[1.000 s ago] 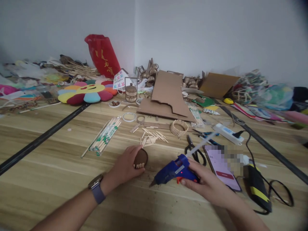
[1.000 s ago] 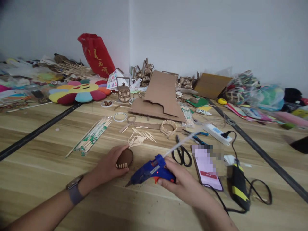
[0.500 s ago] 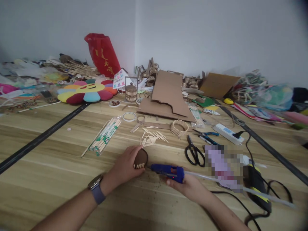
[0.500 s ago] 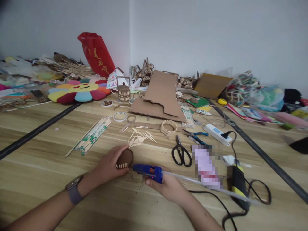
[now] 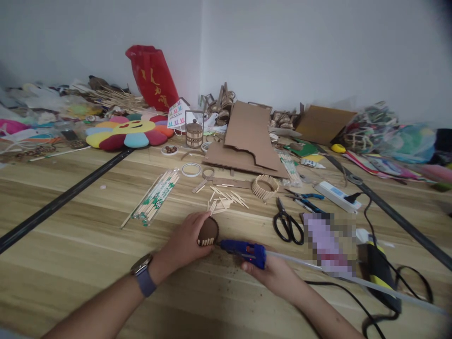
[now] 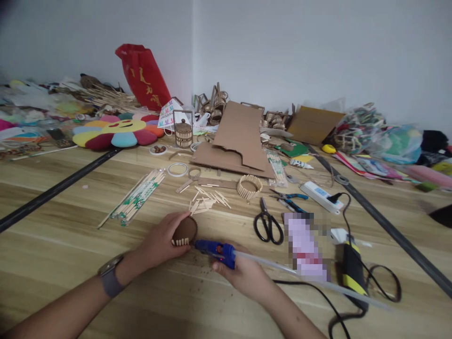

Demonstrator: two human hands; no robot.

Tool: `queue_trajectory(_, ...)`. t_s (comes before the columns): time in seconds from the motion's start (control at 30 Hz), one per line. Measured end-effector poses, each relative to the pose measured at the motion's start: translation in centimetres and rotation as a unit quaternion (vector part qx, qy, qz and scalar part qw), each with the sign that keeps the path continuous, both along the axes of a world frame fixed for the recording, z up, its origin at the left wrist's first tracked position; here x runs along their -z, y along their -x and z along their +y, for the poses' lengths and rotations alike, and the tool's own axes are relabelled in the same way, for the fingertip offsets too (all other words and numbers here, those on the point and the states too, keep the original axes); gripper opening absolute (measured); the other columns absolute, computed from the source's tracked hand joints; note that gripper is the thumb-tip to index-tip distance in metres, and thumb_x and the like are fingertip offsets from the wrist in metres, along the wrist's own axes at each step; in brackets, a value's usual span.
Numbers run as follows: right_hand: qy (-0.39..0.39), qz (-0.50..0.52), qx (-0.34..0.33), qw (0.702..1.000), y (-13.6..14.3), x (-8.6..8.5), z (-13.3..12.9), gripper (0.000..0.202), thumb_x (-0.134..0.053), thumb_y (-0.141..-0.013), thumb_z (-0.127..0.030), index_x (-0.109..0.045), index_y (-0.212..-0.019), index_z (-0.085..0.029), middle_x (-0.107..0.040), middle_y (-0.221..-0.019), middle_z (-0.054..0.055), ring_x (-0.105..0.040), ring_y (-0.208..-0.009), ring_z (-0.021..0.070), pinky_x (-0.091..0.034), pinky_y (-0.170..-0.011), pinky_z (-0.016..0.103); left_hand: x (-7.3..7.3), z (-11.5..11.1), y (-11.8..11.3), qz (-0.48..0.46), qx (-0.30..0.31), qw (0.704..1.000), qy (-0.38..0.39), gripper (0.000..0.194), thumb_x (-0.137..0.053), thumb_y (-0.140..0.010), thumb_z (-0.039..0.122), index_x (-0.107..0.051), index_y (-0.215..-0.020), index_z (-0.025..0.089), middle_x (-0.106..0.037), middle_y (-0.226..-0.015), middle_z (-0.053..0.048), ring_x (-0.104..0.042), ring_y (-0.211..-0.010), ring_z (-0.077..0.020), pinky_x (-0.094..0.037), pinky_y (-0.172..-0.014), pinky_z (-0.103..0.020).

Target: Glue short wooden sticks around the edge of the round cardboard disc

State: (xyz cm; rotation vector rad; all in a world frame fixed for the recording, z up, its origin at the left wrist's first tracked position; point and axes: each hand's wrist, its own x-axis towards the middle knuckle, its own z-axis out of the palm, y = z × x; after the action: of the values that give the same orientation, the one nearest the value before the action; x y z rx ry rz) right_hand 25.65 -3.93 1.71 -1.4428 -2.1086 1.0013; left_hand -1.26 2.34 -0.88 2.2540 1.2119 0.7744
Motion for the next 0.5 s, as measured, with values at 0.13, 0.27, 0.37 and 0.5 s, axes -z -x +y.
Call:
queue_trajectory(0.13,-0.007,0.005,0.002,1.0,0.11,-0.01,0.04,0.049,-0.05,-0.094,-0.062,-0.071,-0.098,-0.018,-0.074,-0.099,0.011,-0.068,-0.093,0.0286,-0.057,-0.085,0.04,-0.15,-0.05,-0.06,0.006,-0.004,1.0,0.0,0.082,-0.08,-0.07,0.019,-0.046,-0.145,0.02,-0.056,-0.146,-0.017,-0.053,-0.136,-0.0362,-0.043,-0.115,-0.057)
queue_trajectory(0.27,-0.005,0.009,0.005,1.0,0.19,0.02,0.05,0.045,-0.052,-0.093,-0.06,-0.071,-0.098,-0.019,-0.075,-0.099,0.011,-0.068,-0.092,0.0283,-0.057,-0.086,0.041,0.01,-0.04,-0.08,-0.003,-0.005,1.0,-0.008,0.082,-0.08,-0.071,0.021,-0.046,-0.145,0.023,-0.057,-0.146,-0.015,-0.053,-0.135,-0.0365,-0.043,-0.114,-0.058)
queue_trajectory(0.37,-0.013,0.013,0.004,1.0,0.15,0.15,0.05,0.045,-0.053,-0.093,-0.06,-0.072,-0.098,-0.019,-0.075,-0.098,0.01,-0.069,-0.091,0.0282,-0.057,-0.084,0.04,0.13,-0.02,-0.1,-0.005,-0.003,1.0,-0.01,0.082,-0.08,-0.071,0.021,-0.046,-0.145,0.023,-0.056,-0.146,-0.015,-0.053,-0.135,-0.0365,-0.043,-0.114,-0.058)
queue_trajectory(0.5,-0.01,0.012,0.01,1.0,0.1,0.22,0.06,0.047,-0.053,-0.093,-0.06,-0.072,-0.1,-0.018,-0.075,-0.1,0.012,-0.069,-0.093,0.0297,-0.057,-0.087,0.043,0.12,-0.01,-0.12,0.004,-0.003,1.0,-0.01,0.083,-0.08,-0.071,0.02,-0.045,-0.146,0.021,-0.056,-0.146,-0.017,-0.053,-0.135,-0.0367,-0.043,-0.114,-0.058)
